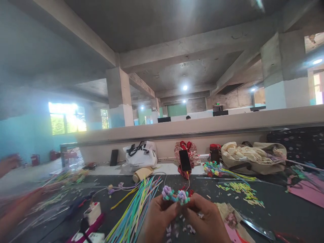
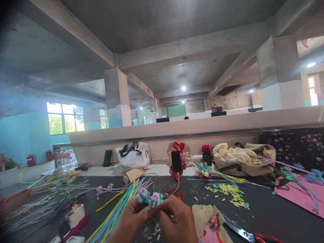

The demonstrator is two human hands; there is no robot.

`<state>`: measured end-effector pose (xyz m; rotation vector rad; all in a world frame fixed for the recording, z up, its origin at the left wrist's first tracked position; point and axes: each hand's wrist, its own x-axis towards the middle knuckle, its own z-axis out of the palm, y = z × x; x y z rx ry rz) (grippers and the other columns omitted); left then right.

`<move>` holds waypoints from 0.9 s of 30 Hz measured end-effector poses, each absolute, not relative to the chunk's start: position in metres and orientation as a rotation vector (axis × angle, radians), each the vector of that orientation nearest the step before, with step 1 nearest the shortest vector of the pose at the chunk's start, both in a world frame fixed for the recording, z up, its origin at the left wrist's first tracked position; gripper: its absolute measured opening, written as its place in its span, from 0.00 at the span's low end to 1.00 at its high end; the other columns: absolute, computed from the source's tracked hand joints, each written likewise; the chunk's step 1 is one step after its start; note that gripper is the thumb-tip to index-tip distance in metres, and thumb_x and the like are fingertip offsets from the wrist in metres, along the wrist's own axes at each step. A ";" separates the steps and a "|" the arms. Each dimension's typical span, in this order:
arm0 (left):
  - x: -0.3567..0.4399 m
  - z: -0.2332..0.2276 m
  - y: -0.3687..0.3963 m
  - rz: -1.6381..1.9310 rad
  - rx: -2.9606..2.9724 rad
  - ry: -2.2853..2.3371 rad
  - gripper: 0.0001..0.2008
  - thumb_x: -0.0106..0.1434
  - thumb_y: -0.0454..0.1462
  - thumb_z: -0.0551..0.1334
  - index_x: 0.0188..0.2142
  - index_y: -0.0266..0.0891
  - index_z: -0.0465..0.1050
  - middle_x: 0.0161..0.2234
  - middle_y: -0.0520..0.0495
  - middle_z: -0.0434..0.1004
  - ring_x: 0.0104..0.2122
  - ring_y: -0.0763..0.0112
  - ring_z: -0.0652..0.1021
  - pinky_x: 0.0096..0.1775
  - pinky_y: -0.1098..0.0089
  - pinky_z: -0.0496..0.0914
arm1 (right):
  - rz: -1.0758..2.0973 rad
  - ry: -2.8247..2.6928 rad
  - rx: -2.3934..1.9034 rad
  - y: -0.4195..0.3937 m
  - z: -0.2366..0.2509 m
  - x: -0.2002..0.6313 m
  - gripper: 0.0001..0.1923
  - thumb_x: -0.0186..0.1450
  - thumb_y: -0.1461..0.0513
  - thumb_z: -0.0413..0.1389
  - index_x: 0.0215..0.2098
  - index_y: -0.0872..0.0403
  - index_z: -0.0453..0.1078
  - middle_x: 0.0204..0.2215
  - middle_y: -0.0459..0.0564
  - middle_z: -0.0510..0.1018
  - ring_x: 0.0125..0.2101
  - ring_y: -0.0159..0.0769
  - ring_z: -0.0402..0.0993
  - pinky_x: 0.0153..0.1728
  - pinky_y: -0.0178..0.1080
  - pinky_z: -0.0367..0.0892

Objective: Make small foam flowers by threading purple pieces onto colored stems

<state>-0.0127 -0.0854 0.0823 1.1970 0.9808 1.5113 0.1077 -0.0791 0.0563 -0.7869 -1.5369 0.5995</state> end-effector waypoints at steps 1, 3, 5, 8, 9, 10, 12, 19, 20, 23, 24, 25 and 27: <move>-0.011 0.084 -0.087 1.500 1.199 0.992 0.11 0.33 0.39 0.68 0.17 0.33 0.73 0.17 0.47 0.73 0.20 0.70 0.70 0.24 0.73 0.62 | 0.562 -1.534 -0.800 -0.080 0.057 0.107 0.05 0.48 0.66 0.54 0.17 0.54 0.70 0.16 0.43 0.71 0.19 0.31 0.65 0.21 0.29 0.56; -0.009 0.086 -0.091 1.463 1.222 1.007 0.12 0.35 0.40 0.68 0.19 0.33 0.74 0.16 0.47 0.73 0.21 0.69 0.70 0.25 0.72 0.63 | 0.485 -1.525 -0.838 -0.081 0.057 0.107 0.06 0.48 0.67 0.53 0.16 0.53 0.69 0.15 0.43 0.70 0.19 0.30 0.64 0.20 0.29 0.55; -0.007 0.086 -0.094 1.438 1.232 1.005 0.13 0.37 0.41 0.67 0.21 0.32 0.75 0.16 0.47 0.73 0.21 0.69 0.71 0.25 0.72 0.63 | 0.411 -1.512 -0.858 -0.082 0.057 0.106 0.07 0.47 0.68 0.52 0.16 0.53 0.69 0.14 0.42 0.68 0.18 0.30 0.63 0.20 0.30 0.54; -0.006 0.082 -0.095 1.472 1.195 0.954 0.15 0.37 0.43 0.66 0.22 0.32 0.75 0.17 0.46 0.73 0.21 0.68 0.71 0.25 0.71 0.64 | 0.301 -1.500 -0.826 -0.080 0.053 0.105 0.07 0.46 0.69 0.51 0.15 0.52 0.67 0.13 0.42 0.67 0.17 0.30 0.62 0.19 0.31 0.53; -0.006 0.080 -0.094 1.491 1.177 0.937 0.15 0.37 0.43 0.66 0.21 0.32 0.75 0.17 0.46 0.73 0.20 0.68 0.71 0.25 0.71 0.64 | 0.261 -1.505 -0.800 -0.079 0.051 0.105 0.07 0.46 0.69 0.52 0.15 0.52 0.67 0.13 0.42 0.67 0.17 0.30 0.61 0.20 0.31 0.53; -0.005 0.079 -0.094 1.510 1.161 0.925 0.14 0.36 0.43 0.66 0.20 0.33 0.74 0.16 0.46 0.72 0.20 0.69 0.70 0.26 0.71 0.64 | 0.218 -1.513 -0.775 -0.078 0.049 0.105 0.07 0.47 0.69 0.52 0.15 0.51 0.66 0.13 0.43 0.67 0.17 0.30 0.61 0.20 0.32 0.53; -0.004 0.075 -0.092 1.544 1.124 0.915 0.13 0.35 0.42 0.67 0.17 0.33 0.73 0.16 0.47 0.72 0.21 0.69 0.70 0.26 0.71 0.63 | 0.119 -1.533 -0.720 -0.076 0.046 0.105 0.07 0.48 0.68 0.52 0.16 0.51 0.66 0.14 0.43 0.68 0.18 0.31 0.61 0.21 0.33 0.53; 0.007 0.073 -0.094 1.600 1.003 0.860 0.10 0.36 0.38 0.66 0.19 0.33 0.73 0.18 0.48 0.73 0.23 0.70 0.70 0.27 0.73 0.63 | -0.219 -1.663 -0.628 -0.075 0.043 0.110 0.07 0.55 0.68 0.48 0.23 0.54 0.65 0.19 0.46 0.69 0.22 0.32 0.63 0.26 0.35 0.53; 0.008 0.073 -0.094 1.603 0.995 0.851 0.09 0.37 0.37 0.66 0.19 0.34 0.73 0.18 0.49 0.73 0.22 0.71 0.70 0.27 0.73 0.63 | -0.255 -1.662 -0.634 -0.075 0.043 0.110 0.07 0.55 0.68 0.48 0.23 0.54 0.65 0.19 0.47 0.70 0.23 0.33 0.63 0.26 0.35 0.53; 0.011 0.070 -0.092 1.620 0.966 0.792 0.07 0.39 0.36 0.66 0.20 0.34 0.73 0.17 0.50 0.72 0.22 0.73 0.70 0.28 0.74 0.63 | -0.348 -1.680 -0.649 -0.071 0.045 0.111 0.07 0.56 0.68 0.48 0.23 0.55 0.66 0.19 0.47 0.70 0.24 0.33 0.64 0.27 0.35 0.53; 0.011 0.068 -0.090 1.620 0.956 0.774 0.07 0.39 0.36 0.66 0.19 0.34 0.73 0.16 0.50 0.72 0.21 0.73 0.70 0.28 0.74 0.63 | -0.351 -1.689 -0.672 -0.069 0.046 0.112 0.07 0.55 0.68 0.48 0.22 0.55 0.66 0.19 0.47 0.70 0.23 0.33 0.64 0.26 0.35 0.54; 0.010 0.067 -0.087 1.615 0.951 0.776 0.07 0.40 0.36 0.66 0.19 0.34 0.72 0.16 0.50 0.72 0.21 0.73 0.70 0.27 0.74 0.63 | -0.319 -1.706 -0.708 -0.067 0.047 0.112 0.07 0.55 0.67 0.49 0.22 0.55 0.66 0.19 0.47 0.70 0.23 0.32 0.65 0.26 0.34 0.54; 0.006 0.064 -0.081 1.585 0.955 0.855 0.08 0.40 0.38 0.66 0.19 0.34 0.72 0.16 0.49 0.72 0.20 0.73 0.71 0.26 0.74 0.63 | -0.114 -1.731 -0.816 -0.065 0.049 0.114 0.07 0.55 0.66 0.49 0.22 0.54 0.67 0.19 0.46 0.71 0.22 0.32 0.65 0.24 0.33 0.56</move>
